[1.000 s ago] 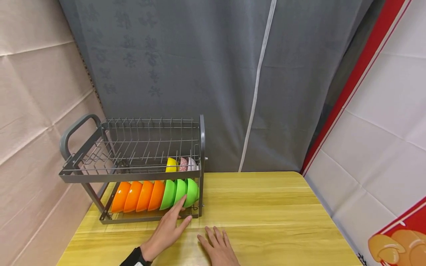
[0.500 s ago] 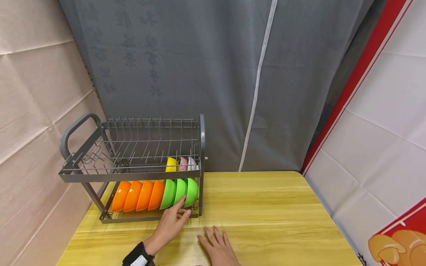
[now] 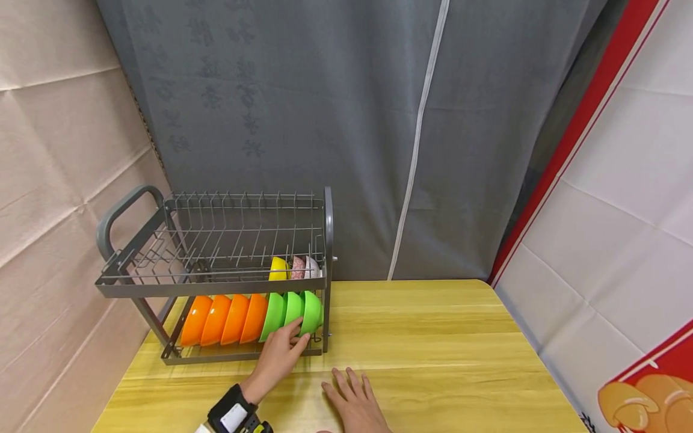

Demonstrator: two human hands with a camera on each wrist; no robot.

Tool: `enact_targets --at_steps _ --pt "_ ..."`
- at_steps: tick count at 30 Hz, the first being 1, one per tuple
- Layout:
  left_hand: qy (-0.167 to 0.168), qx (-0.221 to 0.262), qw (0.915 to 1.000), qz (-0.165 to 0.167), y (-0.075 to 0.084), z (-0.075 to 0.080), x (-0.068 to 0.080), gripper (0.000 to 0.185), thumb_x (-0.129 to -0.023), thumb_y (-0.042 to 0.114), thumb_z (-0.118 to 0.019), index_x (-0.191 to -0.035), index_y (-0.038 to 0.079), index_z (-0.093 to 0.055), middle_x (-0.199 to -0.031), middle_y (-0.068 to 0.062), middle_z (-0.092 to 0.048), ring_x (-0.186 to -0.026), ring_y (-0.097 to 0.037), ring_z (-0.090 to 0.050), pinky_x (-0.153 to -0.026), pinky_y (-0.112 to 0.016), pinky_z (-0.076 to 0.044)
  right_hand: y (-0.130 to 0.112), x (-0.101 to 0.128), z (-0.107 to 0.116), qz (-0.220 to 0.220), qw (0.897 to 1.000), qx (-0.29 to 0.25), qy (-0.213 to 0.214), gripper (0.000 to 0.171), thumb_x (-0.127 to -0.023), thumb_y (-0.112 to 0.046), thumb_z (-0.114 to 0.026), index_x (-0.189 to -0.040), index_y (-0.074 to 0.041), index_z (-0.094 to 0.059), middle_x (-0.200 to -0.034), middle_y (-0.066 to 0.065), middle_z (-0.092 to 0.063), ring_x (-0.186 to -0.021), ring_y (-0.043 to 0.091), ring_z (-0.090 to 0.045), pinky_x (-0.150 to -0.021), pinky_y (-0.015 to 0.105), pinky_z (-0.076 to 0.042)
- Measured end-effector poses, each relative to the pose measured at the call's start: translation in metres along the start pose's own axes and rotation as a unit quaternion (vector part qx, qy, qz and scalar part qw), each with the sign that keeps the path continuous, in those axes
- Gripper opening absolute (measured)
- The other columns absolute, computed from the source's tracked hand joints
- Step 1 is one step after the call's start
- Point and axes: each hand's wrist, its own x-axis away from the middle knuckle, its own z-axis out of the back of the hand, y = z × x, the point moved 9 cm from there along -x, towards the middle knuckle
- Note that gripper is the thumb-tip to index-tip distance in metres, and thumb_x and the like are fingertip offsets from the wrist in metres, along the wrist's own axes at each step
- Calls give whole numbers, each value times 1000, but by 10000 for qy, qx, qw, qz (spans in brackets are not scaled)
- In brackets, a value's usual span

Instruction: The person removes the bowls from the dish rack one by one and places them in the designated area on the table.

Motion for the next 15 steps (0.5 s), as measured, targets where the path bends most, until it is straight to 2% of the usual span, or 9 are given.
enact_targets --at_steps 9,15 --pt "103 -26 9997 216 -3 -1 -5 46 -98 18 -66 -138 -2 -56 -125 -29 -68 -100 -37 -74 -80 -45 -63 0 0 1 -34 9999 -85 -83 81 -89 -77 -49 -149 -23 -50 -157 12 -47 -141 43 -46 -110 68 -39" --pt "256 -162 9995 133 0 0 -7 37 -95 11 -68 -129 -2 -62 -117 -26 -72 -97 -33 -75 -78 -42 -63 -2 0 1 130 9994 307 35 84 -89 -82 -42 -149 -23 -51 -157 10 -48 -139 41 -49 -108 65 -43"
